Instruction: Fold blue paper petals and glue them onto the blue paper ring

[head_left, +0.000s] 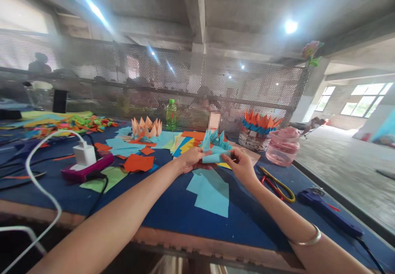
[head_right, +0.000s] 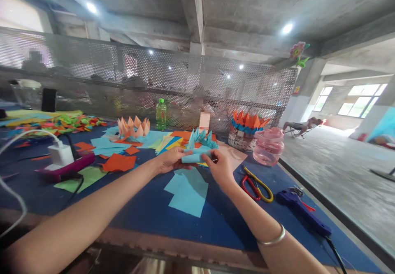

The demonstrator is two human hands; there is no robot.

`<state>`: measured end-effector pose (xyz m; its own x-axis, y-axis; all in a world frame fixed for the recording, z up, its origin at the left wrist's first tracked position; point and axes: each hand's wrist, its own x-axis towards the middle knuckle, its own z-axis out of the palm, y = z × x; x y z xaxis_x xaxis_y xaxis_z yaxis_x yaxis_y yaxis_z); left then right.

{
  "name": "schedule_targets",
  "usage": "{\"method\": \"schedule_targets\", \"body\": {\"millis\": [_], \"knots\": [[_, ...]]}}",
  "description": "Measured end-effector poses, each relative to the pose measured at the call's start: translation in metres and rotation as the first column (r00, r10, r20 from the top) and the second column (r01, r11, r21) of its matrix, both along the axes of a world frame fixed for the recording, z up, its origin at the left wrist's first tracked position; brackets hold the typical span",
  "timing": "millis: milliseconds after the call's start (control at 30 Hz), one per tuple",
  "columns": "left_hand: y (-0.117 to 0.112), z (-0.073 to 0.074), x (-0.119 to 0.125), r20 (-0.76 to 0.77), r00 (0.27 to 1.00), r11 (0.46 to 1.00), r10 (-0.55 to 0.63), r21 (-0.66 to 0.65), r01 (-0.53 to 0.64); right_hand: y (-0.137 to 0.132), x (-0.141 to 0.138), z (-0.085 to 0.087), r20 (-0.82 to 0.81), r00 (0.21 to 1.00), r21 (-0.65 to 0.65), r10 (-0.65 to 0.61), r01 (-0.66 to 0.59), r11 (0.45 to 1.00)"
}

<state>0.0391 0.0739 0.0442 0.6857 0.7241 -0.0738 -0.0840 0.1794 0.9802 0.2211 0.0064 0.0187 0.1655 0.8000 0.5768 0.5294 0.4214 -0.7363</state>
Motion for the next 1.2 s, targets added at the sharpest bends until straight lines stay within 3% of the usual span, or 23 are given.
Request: {"method": "schedule_targets", "body": {"millis": [133, 333, 667, 900, 1200], "knots": [[0.0006, 0.0042, -0.0001, 0.057, 0.996, 0.998, 0.063, 0.001, -0.063, -0.0009, 0.0013, 0.0016, -0.018, 0.999, 0.035, -0.037, 0.037, 0.999], [-0.0025, 0.0037, 0.0012, 0.076, 0.997, 0.999, -0.007, 0.037, 0.004, -0.0027, -0.0006, 0.004, -0.064, 0.997, 0.04, -0.036, 0.039, 0.998], [0.0005, -0.0033, 0.0034, 0.068, 0.998, 0.998, 0.002, 0.063, -0.006, -0.0033, -0.0044, 0.0042, -0.156, 0.988, 0.027, 0.002, 0.002, 1.0], [-0.0008, -0.0007, 0.0019, 0.063, 0.998, 0.997, 0.014, 0.071, -0.019, -0.0019, -0.0043, 0.0034, -0.082, 0.995, -0.017, 0.057, -0.059, 0.998], [-0.0032, 0.0015, 0.0019, 0.055, 0.999, 0.997, 0.002, 0.074, -0.006, -0.0014, -0.0041, 0.0029, -0.059, 0.997, -0.044, 0.047, -0.049, 0.998]]}}
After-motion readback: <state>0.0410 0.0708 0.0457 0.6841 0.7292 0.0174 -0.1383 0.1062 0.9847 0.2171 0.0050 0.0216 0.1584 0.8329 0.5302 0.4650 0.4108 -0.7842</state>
